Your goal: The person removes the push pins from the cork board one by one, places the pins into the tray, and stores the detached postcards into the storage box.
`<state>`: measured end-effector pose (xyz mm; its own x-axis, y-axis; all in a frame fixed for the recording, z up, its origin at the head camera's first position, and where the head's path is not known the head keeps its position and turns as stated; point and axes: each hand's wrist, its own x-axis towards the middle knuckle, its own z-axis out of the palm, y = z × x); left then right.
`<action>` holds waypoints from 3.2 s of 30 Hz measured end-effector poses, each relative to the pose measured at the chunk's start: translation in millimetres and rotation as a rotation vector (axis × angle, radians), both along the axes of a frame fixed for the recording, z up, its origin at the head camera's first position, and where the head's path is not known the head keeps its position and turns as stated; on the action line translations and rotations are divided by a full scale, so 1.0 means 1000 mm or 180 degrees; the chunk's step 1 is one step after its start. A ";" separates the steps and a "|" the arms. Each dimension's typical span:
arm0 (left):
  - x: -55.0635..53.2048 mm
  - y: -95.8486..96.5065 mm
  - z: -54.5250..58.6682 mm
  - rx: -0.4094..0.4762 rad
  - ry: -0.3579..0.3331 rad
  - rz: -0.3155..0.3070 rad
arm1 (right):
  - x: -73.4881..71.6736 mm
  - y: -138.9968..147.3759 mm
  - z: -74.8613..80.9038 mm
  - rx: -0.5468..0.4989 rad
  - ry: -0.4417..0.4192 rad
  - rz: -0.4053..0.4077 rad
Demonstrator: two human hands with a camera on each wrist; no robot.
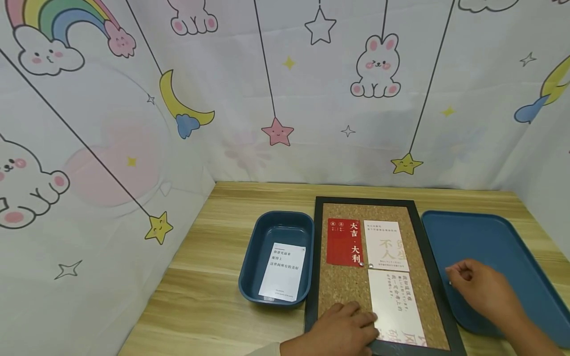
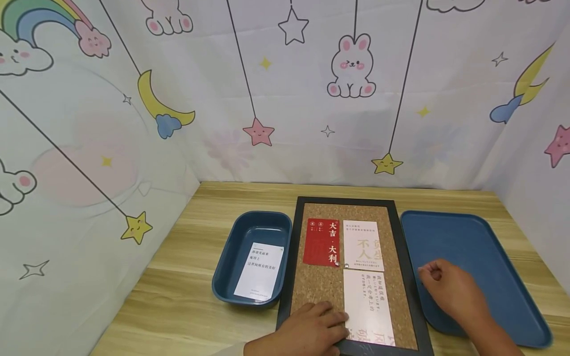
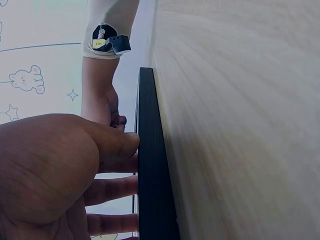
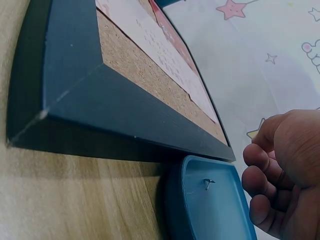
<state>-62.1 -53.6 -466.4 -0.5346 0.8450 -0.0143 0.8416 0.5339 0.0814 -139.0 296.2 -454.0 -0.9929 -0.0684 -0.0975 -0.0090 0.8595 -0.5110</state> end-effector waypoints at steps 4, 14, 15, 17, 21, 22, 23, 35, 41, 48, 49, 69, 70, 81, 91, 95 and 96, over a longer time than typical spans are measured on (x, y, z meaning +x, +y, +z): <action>-0.001 0.000 0.000 0.0003 -0.0055 0.0004 | 0.000 0.002 0.000 0.0020 -0.0011 -0.0004; 0.001 0.000 0.000 0.0014 0.0024 -0.0007 | 0.001 0.006 0.002 -0.0007 -0.0074 -0.0026; 0.001 0.000 0.000 0.0012 0.0027 -0.0003 | 0.001 0.006 0.002 -0.0010 -0.0075 -0.0031; 0.001 0.000 0.001 0.0007 0.0042 0.0002 | 0.002 0.007 0.002 0.0000 -0.0048 -0.0052; 0.001 0.000 0.001 0.0007 0.0037 0.0012 | 0.001 0.008 0.001 0.0041 -0.0019 -0.0113; 0.001 0.000 0.001 0.0008 0.0048 0.0013 | 0.001 0.008 0.000 0.0055 -0.0006 -0.0127; 0.001 0.000 0.001 0.0006 0.0051 0.0016 | 0.001 0.009 0.000 0.0070 0.0001 -0.0142; 0.001 0.001 -0.001 -0.0006 0.0030 0.0034 | 0.002 0.014 -0.002 0.0096 0.0038 -0.0204; 0.001 0.001 -0.001 0.0001 0.0054 0.0024 | 0.002 0.016 -0.002 0.0092 0.0095 -0.0216; 0.000 0.001 -0.001 0.0003 -0.0002 0.0032 | 0.003 0.016 -0.002 0.0077 0.0112 -0.0214; 0.000 0.001 -0.001 -0.0003 -0.0009 0.0037 | 0.003 0.016 -0.002 0.0077 0.0103 -0.0210; 0.001 0.001 -0.003 -0.0044 0.0027 0.0069 | 0.004 0.009 -0.002 0.0042 -0.0085 -0.0159; 0.001 0.001 -0.003 -0.0044 0.0031 0.0066 | 0.004 0.008 -0.002 0.0038 -0.0091 -0.0144; 0.001 0.001 -0.003 -0.0029 0.0014 0.0058 | 0.004 0.000 -0.007 0.0012 -0.0199 0.0023; 0.001 0.001 -0.004 -0.0037 0.0086 0.0049 | 0.004 -0.021 -0.016 0.0046 0.0115 0.0149; 0.001 0.001 -0.003 -0.0054 0.0102 0.0061 | 0.005 -0.030 -0.021 0.0022 0.0413 0.0264; 0.001 0.001 -0.003 -0.0056 0.0106 0.0061 | 0.006 -0.032 -0.022 0.0028 0.0509 0.0299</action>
